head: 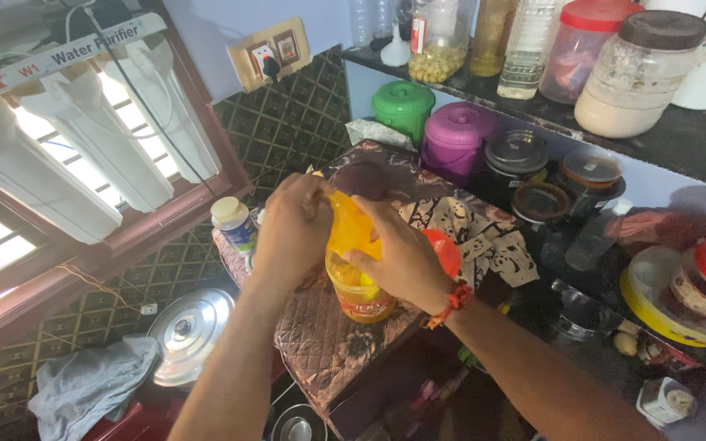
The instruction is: The person opens a white-lidded container, wipes its lid with a cloth, and closes it. They then open a red-lidded jar, wipe its lid, remove yellow packets from inside, and transfer the packet contents into a larger translucent plastic jar, handling the packets and jar by hand.
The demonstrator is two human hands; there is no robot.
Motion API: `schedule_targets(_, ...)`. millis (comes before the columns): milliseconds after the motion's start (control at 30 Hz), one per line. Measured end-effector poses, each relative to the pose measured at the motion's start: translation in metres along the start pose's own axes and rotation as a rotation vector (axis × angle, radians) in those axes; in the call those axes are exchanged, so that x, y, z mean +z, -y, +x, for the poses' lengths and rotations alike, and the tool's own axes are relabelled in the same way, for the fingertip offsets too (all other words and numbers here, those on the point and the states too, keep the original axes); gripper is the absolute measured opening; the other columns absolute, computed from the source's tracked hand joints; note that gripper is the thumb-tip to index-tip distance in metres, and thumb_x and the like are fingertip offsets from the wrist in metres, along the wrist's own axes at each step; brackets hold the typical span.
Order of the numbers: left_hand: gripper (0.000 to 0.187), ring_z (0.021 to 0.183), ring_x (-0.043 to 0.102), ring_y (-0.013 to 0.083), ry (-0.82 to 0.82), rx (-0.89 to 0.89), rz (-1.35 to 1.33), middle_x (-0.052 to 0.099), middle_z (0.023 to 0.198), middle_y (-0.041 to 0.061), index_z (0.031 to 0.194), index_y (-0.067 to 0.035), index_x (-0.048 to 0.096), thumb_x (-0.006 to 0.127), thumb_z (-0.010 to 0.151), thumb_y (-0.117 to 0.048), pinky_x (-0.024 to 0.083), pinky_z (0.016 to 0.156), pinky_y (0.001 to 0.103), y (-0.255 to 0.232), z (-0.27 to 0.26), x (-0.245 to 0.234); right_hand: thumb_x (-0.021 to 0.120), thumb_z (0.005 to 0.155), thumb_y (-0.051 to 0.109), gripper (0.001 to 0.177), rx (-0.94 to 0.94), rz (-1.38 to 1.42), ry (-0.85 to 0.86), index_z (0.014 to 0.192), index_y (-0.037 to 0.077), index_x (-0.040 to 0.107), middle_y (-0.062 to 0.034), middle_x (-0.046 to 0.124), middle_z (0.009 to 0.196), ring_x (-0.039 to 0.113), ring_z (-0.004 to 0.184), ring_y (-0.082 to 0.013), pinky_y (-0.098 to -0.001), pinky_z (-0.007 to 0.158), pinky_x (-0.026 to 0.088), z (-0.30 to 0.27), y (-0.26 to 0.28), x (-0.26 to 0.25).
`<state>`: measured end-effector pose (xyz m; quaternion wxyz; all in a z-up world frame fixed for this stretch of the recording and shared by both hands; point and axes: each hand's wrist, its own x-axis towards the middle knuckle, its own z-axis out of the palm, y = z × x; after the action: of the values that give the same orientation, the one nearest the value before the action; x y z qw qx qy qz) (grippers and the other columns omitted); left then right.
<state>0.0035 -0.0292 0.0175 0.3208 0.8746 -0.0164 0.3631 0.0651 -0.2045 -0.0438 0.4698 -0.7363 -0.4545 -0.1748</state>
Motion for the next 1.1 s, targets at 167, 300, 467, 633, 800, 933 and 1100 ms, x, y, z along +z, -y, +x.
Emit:
schedule_targets(167,0.023,0.089,0.069,0.0176,0.068,-0.130,-0.335,0.069,0.098,0.006,0.118,-0.005,0.065,0.066,0.097,-0.013,0.057,0.074,0.031,0.001,0.006,0.013,0.064,0.092,0.011,0.033,0.257,0.162,-0.035,0.123,0.001,0.066,-0.0095,0.073,0.106,0.073,0.092,-0.0199,-0.0306,0.079,0.060,0.016,-0.039,0.010)
schedule_targets(300,0.045,0.095,0.065,0.0140,0.036,-0.175,-0.692,0.060,0.114,0.005,0.140,-0.006,0.049,0.065,0.100,-0.018,0.059,0.078,0.029,0.017,-0.004,0.020,0.062,0.096,0.011,0.027,0.527,0.691,-0.068,0.120,0.001,0.067,-0.0065,0.073,0.100,0.067,0.079,-0.0155,-0.0302,0.068,0.054,0.014,-0.093,-0.002)
schedule_targets(467,0.055,0.115,0.063,0.0275,0.244,-0.103,-0.314,0.063,0.121,0.012,0.137,-0.001,0.053,0.077,0.091,-0.021,0.052,0.098,0.042,0.029,-0.033,0.031,0.058,0.105,0.013,0.024,0.586,1.297,-0.206,0.127,0.004,0.064,-0.0089,0.068,0.114,0.064,0.098,-0.0224,-0.0391,0.085,0.051,0.000,-0.145,-0.029)
schedule_targets(633,0.076,0.135,0.051,0.0385,0.360,-0.045,-0.163,0.049,0.145,0.019,0.139,-0.004,0.052,0.085,0.073,-0.021,0.043,0.110,0.047,0.031,-0.066,0.034,0.047,0.099,0.021,0.037,0.764,1.558,-0.178,0.131,0.008,0.059,-0.0102,0.067,0.128,0.063,0.120,-0.0280,-0.0492,0.108,0.047,-0.011,-0.166,-0.045)
schedule_targets(800,0.071,0.142,0.036,0.0470,0.290,0.117,0.039,0.041,0.150,0.022,0.125,0.001,0.059,0.091,0.064,-0.015,0.031,0.113,0.054,0.047,-0.084,0.040,0.047,0.099,0.020,0.037,0.832,1.473,-0.289,0.132,0.007,0.059,-0.0100,0.068,0.127,0.064,0.119,-0.0276,-0.0478,0.107,0.049,-0.024,-0.178,-0.043)
schedule_targets(933,0.035,0.145,0.039,0.0428,0.289,0.023,-0.068,0.048,0.149,0.018,0.099,-0.002,0.068,0.086,0.069,-0.008,0.038,0.115,0.049,0.061,-0.099,0.046,0.051,0.101,0.015,0.031,0.799,1.368,-0.311,0.130,0.004,0.059,-0.0086,0.067,0.125,0.064,0.116,-0.0261,-0.0469,0.105,0.049,-0.030,-0.188,-0.039)
schedule_targets(1100,0.023,0.144,0.044,0.0407,0.207,0.031,-0.063,0.055,0.145,0.016,0.091,-0.002,0.069,0.082,0.072,-0.002,0.042,0.114,0.048,0.069,-0.103,0.031,0.052,0.094,0.008,0.031,0.728,0.869,-0.119,0.122,0.003,0.062,-0.0087,0.067,0.118,0.066,0.110,-0.0240,-0.0426,0.097,0.055,-0.045,-0.202,-0.012)
